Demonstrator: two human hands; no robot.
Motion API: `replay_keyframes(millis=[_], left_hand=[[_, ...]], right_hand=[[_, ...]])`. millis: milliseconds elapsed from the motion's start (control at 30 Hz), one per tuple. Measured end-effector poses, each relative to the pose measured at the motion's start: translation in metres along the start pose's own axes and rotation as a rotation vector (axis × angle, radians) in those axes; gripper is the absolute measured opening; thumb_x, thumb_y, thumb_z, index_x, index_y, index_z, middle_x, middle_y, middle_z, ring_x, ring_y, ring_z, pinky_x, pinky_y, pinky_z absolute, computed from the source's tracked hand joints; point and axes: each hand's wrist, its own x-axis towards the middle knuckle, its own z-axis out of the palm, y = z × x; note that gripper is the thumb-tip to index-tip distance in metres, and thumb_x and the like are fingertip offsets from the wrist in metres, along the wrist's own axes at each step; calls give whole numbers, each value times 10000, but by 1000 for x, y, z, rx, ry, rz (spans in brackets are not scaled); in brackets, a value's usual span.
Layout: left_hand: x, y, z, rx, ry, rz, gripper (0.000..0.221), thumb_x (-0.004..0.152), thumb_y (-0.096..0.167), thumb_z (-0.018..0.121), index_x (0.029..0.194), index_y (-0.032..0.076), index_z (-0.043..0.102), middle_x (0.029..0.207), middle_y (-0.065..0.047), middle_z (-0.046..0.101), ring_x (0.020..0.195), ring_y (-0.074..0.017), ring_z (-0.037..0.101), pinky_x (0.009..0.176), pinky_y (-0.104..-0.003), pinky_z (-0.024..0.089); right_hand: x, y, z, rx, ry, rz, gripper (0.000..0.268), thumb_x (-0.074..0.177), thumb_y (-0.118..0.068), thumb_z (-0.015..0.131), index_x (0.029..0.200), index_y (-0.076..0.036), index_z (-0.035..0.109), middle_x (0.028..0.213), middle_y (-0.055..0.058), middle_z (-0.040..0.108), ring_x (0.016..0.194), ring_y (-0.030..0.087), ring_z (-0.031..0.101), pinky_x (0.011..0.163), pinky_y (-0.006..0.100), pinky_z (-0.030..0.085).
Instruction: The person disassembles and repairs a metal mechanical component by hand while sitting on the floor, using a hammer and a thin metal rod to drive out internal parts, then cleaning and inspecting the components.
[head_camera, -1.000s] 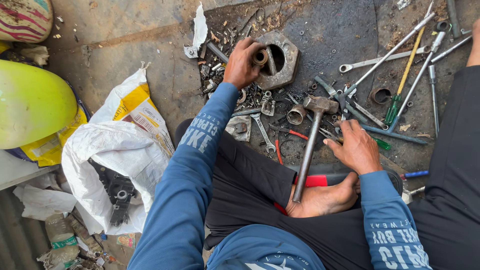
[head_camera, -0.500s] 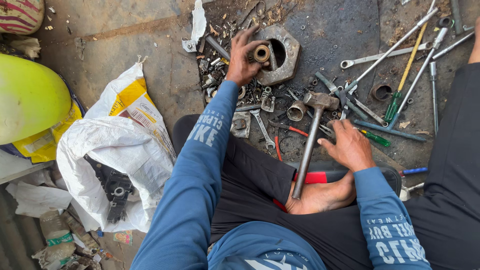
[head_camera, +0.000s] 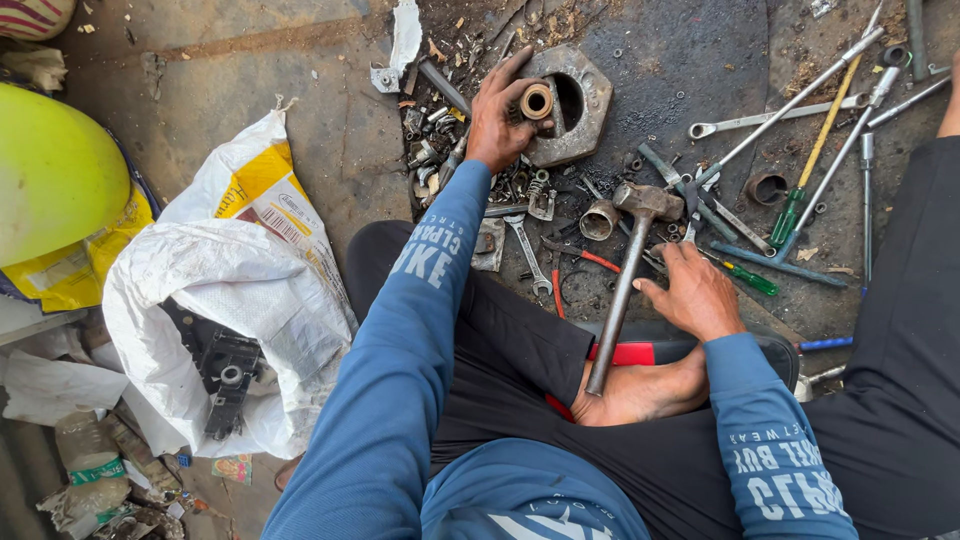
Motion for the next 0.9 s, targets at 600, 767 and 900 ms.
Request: replay_keyframes(millis=[600, 767, 900], left_hand=[[8, -12, 13, -35, -33, -139, 579, 642, 264, 1011, 1173, 287, 781, 1631, -16, 334, 1521, -375, 271, 1261, -560, 213], [4, -17, 9, -118, -6, -30, 639, 672, 192, 1017, 1245, 233, 736, 1624, -114, 361, 1506, -384, 326, 1278, -480, 312], [1, -14, 1, -117, -26, -3, 715, 671, 174, 1028, 1305, 233, 703, 1628, -154, 329, 1499, -396, 315, 1272, -493, 315]], right_hand=[[-3, 11, 10, 36, 90, 17, 607, 850, -473, 748, 1267, -53, 612, 1187, 200, 657, 1041, 450, 648, 827, 553, 526], [-10, 35, 1, 81, 230, 64, 498, 892, -414, 762, 1200, -42, 638, 1133, 195, 679, 1042, 436, 651, 831, 548, 518], [-14, 60, -15, 174, 355, 181, 343, 949, -296, 751, 1182, -60, 666, 1089, 200, 705, 1012, 428, 666, 838, 532, 522]])
